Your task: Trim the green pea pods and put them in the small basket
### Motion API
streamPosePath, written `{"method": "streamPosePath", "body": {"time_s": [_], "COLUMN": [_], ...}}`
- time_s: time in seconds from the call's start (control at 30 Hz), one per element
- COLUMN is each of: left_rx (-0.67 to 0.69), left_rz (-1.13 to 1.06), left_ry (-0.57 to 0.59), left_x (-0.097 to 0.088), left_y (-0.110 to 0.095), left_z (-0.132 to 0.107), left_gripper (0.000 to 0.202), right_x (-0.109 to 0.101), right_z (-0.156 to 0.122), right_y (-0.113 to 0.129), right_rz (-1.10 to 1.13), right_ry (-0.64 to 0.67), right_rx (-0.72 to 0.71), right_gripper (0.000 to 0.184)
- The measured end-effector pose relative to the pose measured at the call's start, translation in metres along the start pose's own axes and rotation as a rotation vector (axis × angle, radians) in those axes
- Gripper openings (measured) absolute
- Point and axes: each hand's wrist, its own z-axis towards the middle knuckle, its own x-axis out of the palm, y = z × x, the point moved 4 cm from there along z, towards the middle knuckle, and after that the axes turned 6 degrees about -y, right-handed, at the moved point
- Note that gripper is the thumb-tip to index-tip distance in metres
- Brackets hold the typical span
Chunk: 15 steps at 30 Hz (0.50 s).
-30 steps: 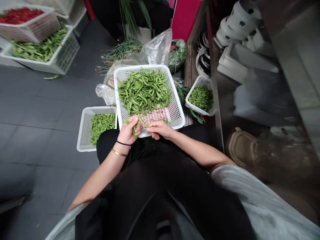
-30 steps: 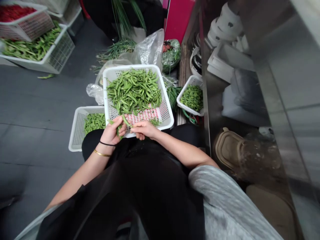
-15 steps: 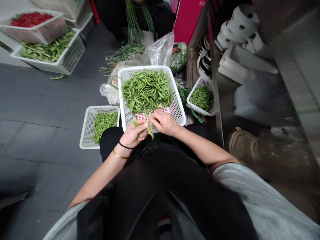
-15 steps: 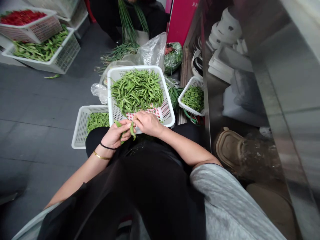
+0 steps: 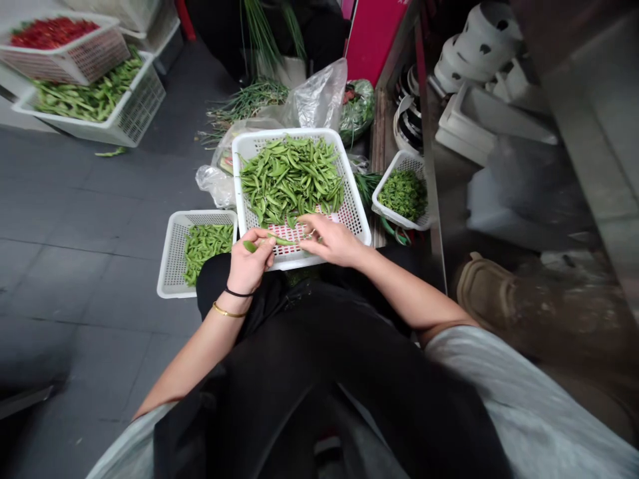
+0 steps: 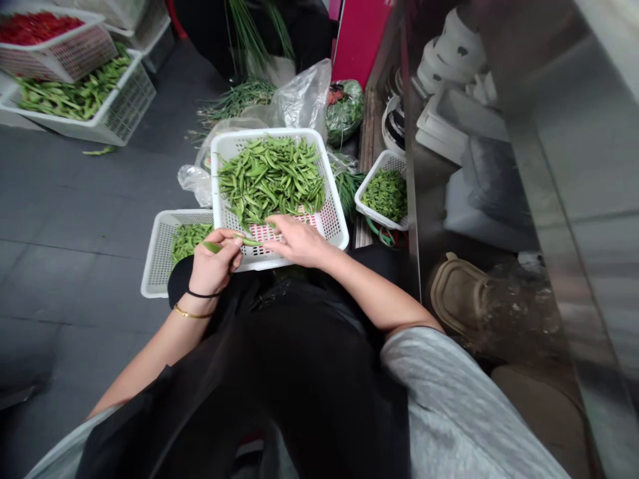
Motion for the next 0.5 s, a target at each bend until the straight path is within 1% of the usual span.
{"method": "streamPosePath", "body": {"time_s": [0.07, 0.1, 0.13, 0.17, 0.23, 0.27, 0.3, 0.33, 0.4, 0.43, 0.5], "left_rx": [0.077, 0.134, 0.19, 0.239, 0.279, 0.269, 0.242, 0.201, 0.082, 0.013, -0.118], "left_rz": [0.161, 0.27, 0.385, 0.491, 0.62, 0.632, 0.618, 0.581, 0.474, 0.422, 0.348], "left_ry": [0.037, 0.08, 0.153, 0.254, 0.47, 0.543, 0.58, 0.582, 0.551, 0.555, 0.612], "left_x": [-0.001, -0.001, 0.002, 0.005, 0.015, 0.019, 0.021, 0.023, 0.022, 0.021, 0.019], "left_y": [-0.007, -0.011, -0.014, -0.017, -0.017, -0.016, -0.015, -0.013, -0.009, -0.007, -0.001], "left_z": [-0.001, -0.002, -0.003, -0.005, -0.01, -0.012, -0.012, -0.012, -0.01, -0.009, -0.009], "left_gripper": [0.015, 0.012, 0.01, 0.01, 0.014, 0.018, 0.021, 0.023, 0.025, 0.024, 0.024], "right_x": [0.014, 0.019, 0.023, 0.025, 0.027, 0.027, 0.026, 0.025, 0.02, 0.017, 0.014], "right_z": [0.001, 0.001, 0.0, 0.0, -0.001, -0.002, -0.002, -0.001, 0.0, 0.0, -0.001], "right_y": [0.007, 0.01, 0.011, 0.013, 0.016, 0.017, 0.018, 0.019, 0.019, 0.019, 0.019], "right_rz": [-0.107, -0.142, -0.156, -0.149, -0.106, -0.082, -0.058, -0.034, 0.027, 0.071, 0.174], "right_ry": [0.118, 0.157, 0.184, 0.2, 0.21, 0.202, 0.181, 0.152, 0.097, 0.096, 0.171], "right_rx": [-0.083, -0.128, -0.169, -0.206, -0.268, -0.286, -0.296, -0.301, -0.3, -0.302, -0.316], "right_gripper": [0.019, 0.022, 0.024, 0.025, 0.023, 0.022, 0.023, 0.023, 0.024, 0.024, 0.021]}}
